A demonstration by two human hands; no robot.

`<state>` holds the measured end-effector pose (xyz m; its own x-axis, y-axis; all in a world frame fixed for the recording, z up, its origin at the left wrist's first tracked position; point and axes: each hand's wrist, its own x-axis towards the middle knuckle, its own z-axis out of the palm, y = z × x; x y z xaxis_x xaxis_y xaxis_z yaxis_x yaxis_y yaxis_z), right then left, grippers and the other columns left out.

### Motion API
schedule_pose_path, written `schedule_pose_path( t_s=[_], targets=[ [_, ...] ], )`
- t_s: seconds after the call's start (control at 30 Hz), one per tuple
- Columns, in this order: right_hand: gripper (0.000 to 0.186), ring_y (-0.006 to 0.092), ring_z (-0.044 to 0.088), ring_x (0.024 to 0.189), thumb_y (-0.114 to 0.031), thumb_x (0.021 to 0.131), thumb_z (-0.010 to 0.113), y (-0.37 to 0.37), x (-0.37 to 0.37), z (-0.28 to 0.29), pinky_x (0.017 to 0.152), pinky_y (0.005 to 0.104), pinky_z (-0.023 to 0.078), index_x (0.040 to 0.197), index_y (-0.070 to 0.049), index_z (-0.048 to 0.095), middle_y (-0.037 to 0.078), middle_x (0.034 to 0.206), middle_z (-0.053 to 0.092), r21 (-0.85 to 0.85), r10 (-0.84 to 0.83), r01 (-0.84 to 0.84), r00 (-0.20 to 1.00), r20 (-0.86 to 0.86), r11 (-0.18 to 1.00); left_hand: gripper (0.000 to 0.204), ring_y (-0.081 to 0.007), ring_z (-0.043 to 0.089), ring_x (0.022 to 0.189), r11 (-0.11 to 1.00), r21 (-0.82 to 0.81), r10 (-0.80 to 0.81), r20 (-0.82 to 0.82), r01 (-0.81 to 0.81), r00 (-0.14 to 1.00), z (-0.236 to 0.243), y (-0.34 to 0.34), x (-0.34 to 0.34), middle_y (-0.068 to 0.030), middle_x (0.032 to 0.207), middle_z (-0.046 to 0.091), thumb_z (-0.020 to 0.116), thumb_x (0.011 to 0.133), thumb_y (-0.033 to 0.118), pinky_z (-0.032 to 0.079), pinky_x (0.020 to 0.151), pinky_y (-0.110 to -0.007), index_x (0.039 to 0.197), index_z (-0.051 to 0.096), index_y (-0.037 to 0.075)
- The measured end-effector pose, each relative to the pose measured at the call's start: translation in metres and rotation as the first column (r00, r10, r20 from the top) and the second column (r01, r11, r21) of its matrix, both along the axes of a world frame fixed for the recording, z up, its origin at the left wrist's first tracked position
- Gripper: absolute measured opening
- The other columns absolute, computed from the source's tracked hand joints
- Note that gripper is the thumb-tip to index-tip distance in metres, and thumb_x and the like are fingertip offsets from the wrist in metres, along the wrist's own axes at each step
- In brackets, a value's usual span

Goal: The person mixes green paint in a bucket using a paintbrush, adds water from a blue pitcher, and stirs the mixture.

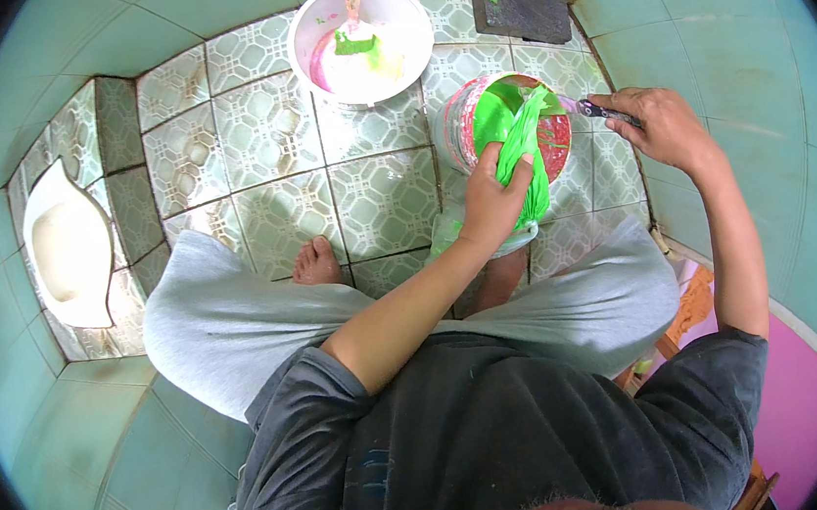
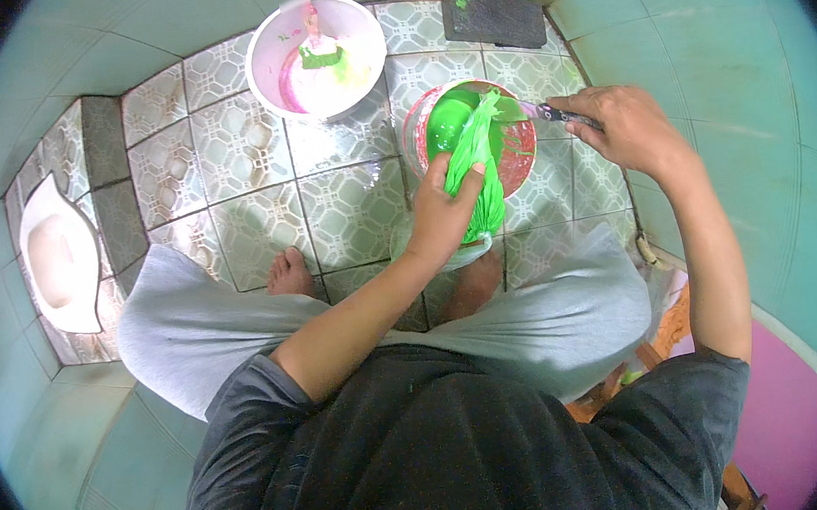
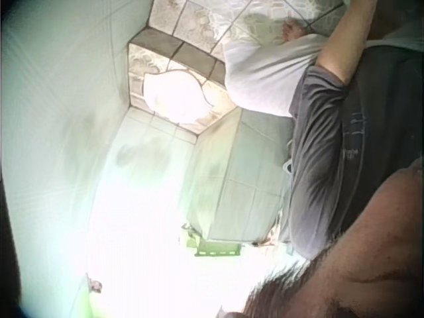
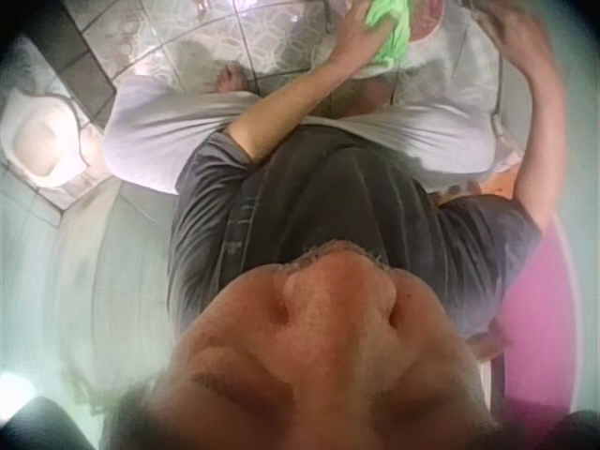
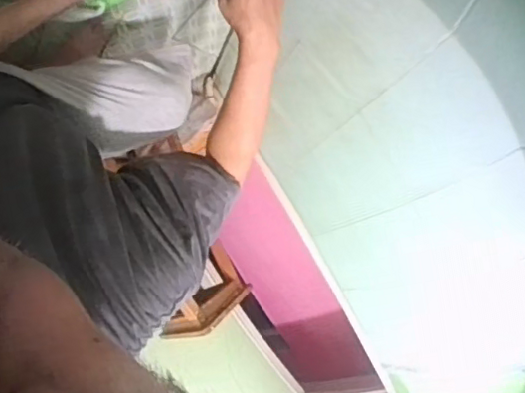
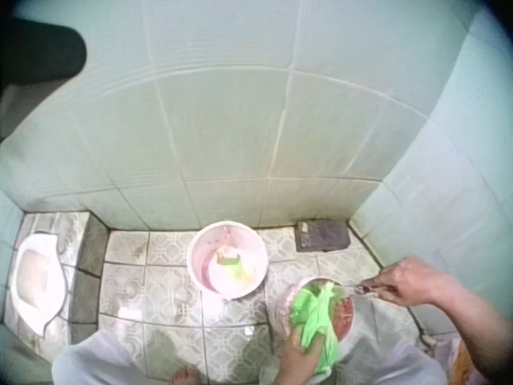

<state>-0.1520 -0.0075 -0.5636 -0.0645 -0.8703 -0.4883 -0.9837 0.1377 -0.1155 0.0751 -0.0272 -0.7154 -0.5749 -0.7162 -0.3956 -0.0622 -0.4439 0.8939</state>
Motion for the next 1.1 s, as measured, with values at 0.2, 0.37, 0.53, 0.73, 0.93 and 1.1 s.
schedule_pose_path(
  t_s=[0.2,0.37,0.53,0.73,0.93,1.1],
  targets=[
    [0.033,0.0349,0.063,0.095,-0.019,0.087,0.061,0.024,0.000,-0.014,0.082,0.0433,0.050,0.119,-0.010,0.065,0.015,0.106,0.068,-0.061,-0.082,0.087,0.994,0.075,0.994,0.029,-0.0189,0.061,0.085,0.945,-0.300,0.084,-0.163,-0.131,0.983,0.029,-0.042,0.000,-0.0115,0.095,0.063,0.064,0.092,0.024,0.048,0.077,-0.033,0.107,0.056,0.001],
    [0.032,0.0354,0.063,0.095,-0.019,0.088,0.061,0.040,-0.002,-0.020,0.083,0.0430,0.051,0.118,-0.009,0.065,0.016,0.108,0.068,-0.141,-0.132,0.151,0.981,0.140,0.978,0.028,-0.0141,0.060,0.088,0.829,-0.528,0.079,-0.217,-0.185,0.973,0.092,-0.115,-0.006,-0.0076,0.098,0.064,0.065,0.092,0.022,0.049,0.079,-0.029,0.110,0.056,0.002],
    [0.031,0.0354,0.064,0.095,-0.018,0.088,0.061,0.051,-0.002,-0.023,0.084,0.0426,0.050,0.117,-0.009,0.066,0.016,0.108,0.068,-0.227,-0.142,0.189,0.968,0.209,0.955,0.025,-0.0108,0.060,0.086,0.811,-0.529,0.060,-0.350,-0.250,0.935,0.094,-0.189,-0.006,-0.0049,0.098,0.065,0.063,0.094,0.021,0.049,0.078,-0.026,0.109,0.058,0.002],
    [0.031,0.0350,0.063,0.096,-0.018,0.088,0.061,0.061,0.001,-0.031,0.085,0.0423,0.050,0.116,-0.009,0.066,0.015,0.108,0.068,-0.216,-0.180,0.235,0.953,0.245,0.948,0.024,-0.0105,0.061,0.085,0.797,-0.584,0.124,-0.089,-0.153,0.988,0.052,-0.228,0.019,-0.0047,0.095,0.066,0.062,0.094,0.020,0.050,0.075,-0.026,0.109,0.058,0.001],
    [0.033,0.0344,0.063,0.098,-0.017,0.086,0.062,0.069,0.006,-0.035,0.086,0.0425,0.050,0.118,-0.009,0.065,0.015,0.109,0.067,-0.206,-0.211,0.279,0.930,0.301,0.938,0.023,-0.0124,0.062,0.084,0.847,-0.531,0.079,0.121,-0.003,0.990,0.003,-0.235,0.026,-0.0057,0.094,0.067,0.063,0.091,0.013,0.050,0.077,-0.029,0.110,0.060,0.001],
    [0.033,0.0350,0.063,0.097,-0.016,0.086,0.062,0.068,0.008,-0.035,0.086,0.0422,0.050,0.118,-0.008,0.065,0.016,0.109,0.067,-0.229,-0.188,0.269,0.927,0.324,0.935,0.035,-0.0268,0.067,0.093,0.821,-0.511,0.007,0.452,0.253,0.892,-0.038,-0.245,0.029,-0.0160,0.101,0.069,0.071,0.082,0.020,0.050,0.083,-0.037,0.114,0.064,0.007]
  ],
)
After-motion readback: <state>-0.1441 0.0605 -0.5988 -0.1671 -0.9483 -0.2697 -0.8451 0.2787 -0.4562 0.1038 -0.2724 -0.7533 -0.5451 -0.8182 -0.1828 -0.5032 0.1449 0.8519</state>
